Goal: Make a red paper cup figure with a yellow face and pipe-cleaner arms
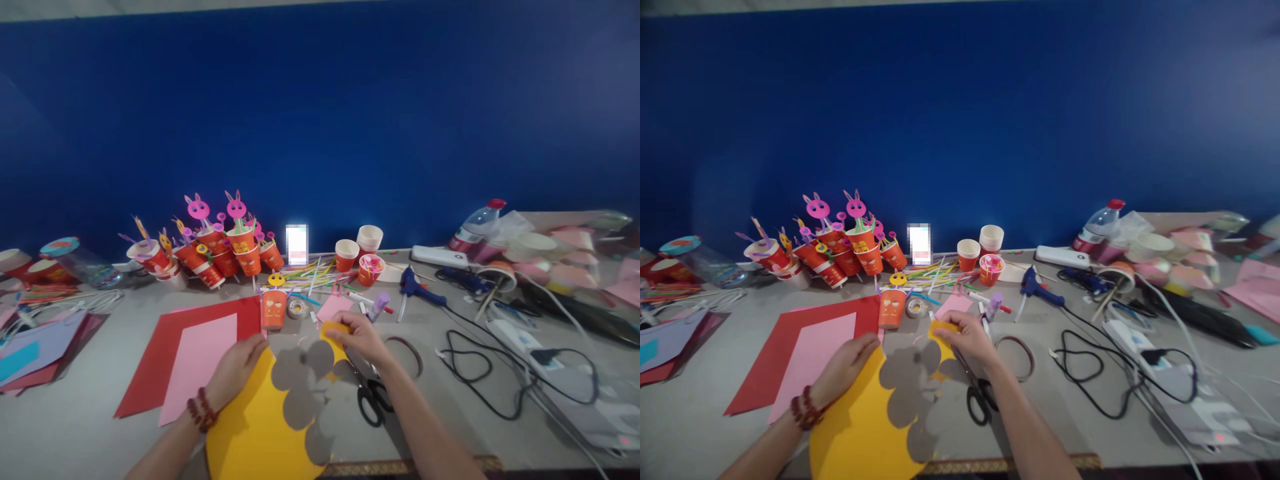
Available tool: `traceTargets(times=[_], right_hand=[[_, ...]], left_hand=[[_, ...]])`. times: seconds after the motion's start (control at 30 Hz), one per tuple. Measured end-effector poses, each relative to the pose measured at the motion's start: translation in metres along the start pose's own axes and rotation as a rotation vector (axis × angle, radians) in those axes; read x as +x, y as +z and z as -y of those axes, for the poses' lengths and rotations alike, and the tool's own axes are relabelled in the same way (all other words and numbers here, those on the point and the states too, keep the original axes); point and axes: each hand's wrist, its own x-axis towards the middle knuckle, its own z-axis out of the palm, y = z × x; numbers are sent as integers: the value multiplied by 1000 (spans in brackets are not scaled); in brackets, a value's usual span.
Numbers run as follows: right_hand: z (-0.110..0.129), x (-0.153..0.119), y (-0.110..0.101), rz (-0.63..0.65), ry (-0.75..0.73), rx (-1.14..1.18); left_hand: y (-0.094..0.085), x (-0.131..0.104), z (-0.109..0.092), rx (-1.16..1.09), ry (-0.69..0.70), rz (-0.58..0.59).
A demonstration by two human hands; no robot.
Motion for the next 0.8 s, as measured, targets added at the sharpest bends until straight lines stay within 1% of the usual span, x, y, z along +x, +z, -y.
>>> traceTargets(times=[0.07, 0.13, 0.17, 0.23, 0.27, 0.33, 0.37, 0.4, 0.43, 0.47, 0.53, 0.6, 0.67, 0.73, 0.8], right_hand=[[-1, 2, -3, -43, 35, 71], [-1, 4, -1, -42, 70, 137], [-2, 5, 2, -35, 88, 167], [-2, 5, 9, -16, 121, 221], [-2, 5, 12, -4, 134, 243], [-2, 4, 18, 23, 152, 278], [-2, 4, 21, 38, 157, 294], [-3, 3, 23, 52, 160, 308], [-4, 3, 25, 65, 160, 322], [-5, 3, 27, 74, 156, 333], [-7, 2, 31, 83, 142, 348], [-11, 3, 35, 82, 124, 353], [-14, 4, 36, 74, 108, 354], [-16, 5, 35, 63, 99, 361], [-18, 6, 35, 59, 100, 385]], left_hand=[[-25, -6, 17, 48, -25, -72], [-47, -7, 33, 250, -1, -203], [-56, -6, 39, 287, -3, -249], [-65, -1, 45, 340, 17, -314], [-65, 1, 43, 344, 44, -349], [-54, 5, 30, 299, 119, -421], [-44, 7, 19, 211, 128, -419], [-31, 8, 7, 92, 122, -387], [-17, 10, -5, -57, 108, -294], [-2, 12, -16, -226, 85, -142], [27, 19, -34, -607, -23, 88], [47, 27, -42, -708, -51, 104], [59, 33, -43, -773, -71, 87], [63, 36, -42, -840, -99, 84], [64, 36, -41, -901, -133, 86]])
